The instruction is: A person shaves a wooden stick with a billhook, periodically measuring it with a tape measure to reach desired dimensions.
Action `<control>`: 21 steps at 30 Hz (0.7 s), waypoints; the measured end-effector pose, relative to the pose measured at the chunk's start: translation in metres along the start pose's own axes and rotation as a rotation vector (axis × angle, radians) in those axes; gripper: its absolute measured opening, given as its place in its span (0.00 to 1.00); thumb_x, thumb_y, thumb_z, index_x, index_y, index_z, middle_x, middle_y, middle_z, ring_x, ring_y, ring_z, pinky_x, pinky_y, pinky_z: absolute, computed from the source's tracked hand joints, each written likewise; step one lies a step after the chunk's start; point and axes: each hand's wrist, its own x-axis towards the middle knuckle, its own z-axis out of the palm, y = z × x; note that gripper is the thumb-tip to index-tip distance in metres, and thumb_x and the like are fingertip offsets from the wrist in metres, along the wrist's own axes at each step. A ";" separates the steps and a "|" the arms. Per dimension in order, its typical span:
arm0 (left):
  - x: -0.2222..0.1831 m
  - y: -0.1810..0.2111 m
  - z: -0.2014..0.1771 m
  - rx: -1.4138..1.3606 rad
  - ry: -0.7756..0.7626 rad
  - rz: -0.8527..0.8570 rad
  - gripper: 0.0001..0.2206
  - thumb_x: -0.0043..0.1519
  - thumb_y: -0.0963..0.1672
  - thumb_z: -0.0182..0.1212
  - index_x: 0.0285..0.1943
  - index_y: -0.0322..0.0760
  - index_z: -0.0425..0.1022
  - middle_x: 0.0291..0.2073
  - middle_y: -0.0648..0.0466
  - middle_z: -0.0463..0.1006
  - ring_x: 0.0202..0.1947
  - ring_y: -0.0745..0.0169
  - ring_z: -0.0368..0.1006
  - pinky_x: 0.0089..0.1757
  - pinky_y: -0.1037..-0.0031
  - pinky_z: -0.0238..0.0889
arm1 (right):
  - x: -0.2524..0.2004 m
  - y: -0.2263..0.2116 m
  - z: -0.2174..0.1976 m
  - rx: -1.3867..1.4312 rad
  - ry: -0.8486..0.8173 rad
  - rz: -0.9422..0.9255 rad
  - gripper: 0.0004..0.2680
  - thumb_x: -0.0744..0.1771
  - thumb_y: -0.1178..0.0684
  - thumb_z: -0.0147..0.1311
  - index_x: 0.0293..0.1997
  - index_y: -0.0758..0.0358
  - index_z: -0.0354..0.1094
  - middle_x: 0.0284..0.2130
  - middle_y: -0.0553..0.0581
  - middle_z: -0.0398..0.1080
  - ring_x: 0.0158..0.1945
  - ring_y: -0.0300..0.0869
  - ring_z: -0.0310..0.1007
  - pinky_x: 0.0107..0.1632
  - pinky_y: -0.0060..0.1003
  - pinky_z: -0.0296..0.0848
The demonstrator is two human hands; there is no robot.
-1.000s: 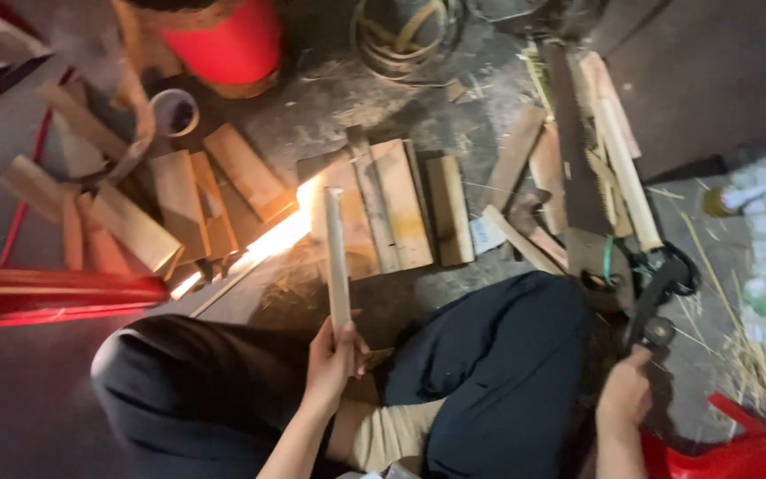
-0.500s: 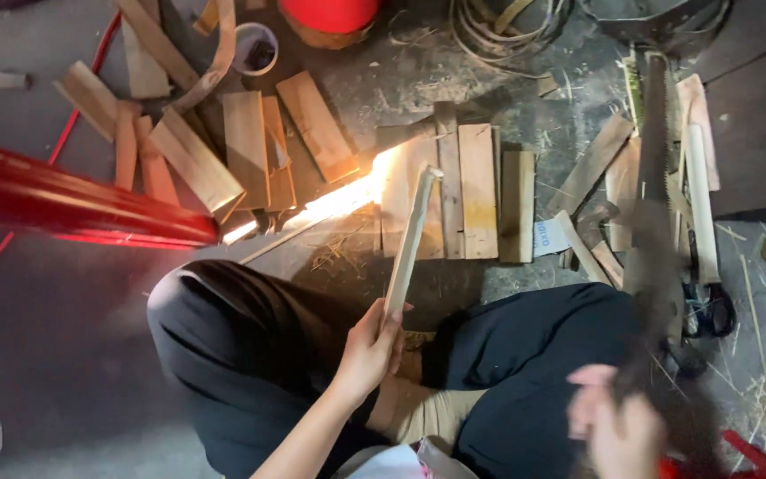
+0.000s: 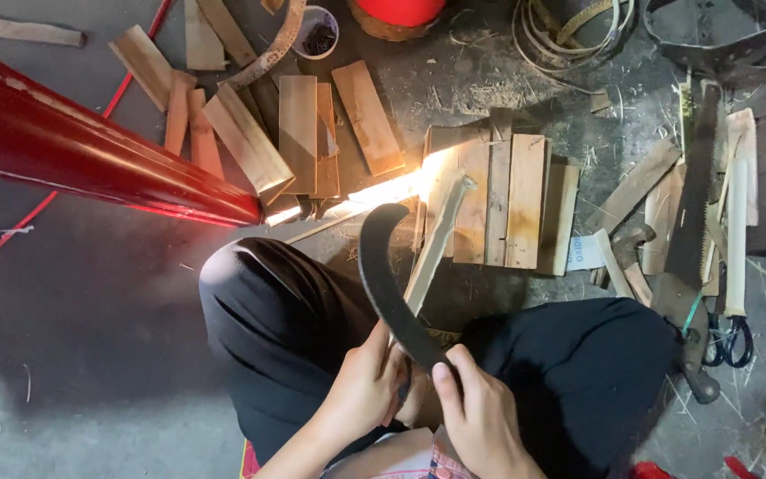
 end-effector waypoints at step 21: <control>-0.029 0.009 -0.015 0.452 0.049 0.231 0.20 0.64 0.39 0.53 0.67 0.47 0.65 0.30 0.51 0.86 0.21 0.61 0.76 0.29 0.70 0.69 | 0.011 -0.005 -0.031 -0.147 0.070 -0.225 0.13 0.64 0.44 0.61 0.42 0.62 0.66 0.21 0.60 0.76 0.18 0.53 0.75 0.23 0.43 0.71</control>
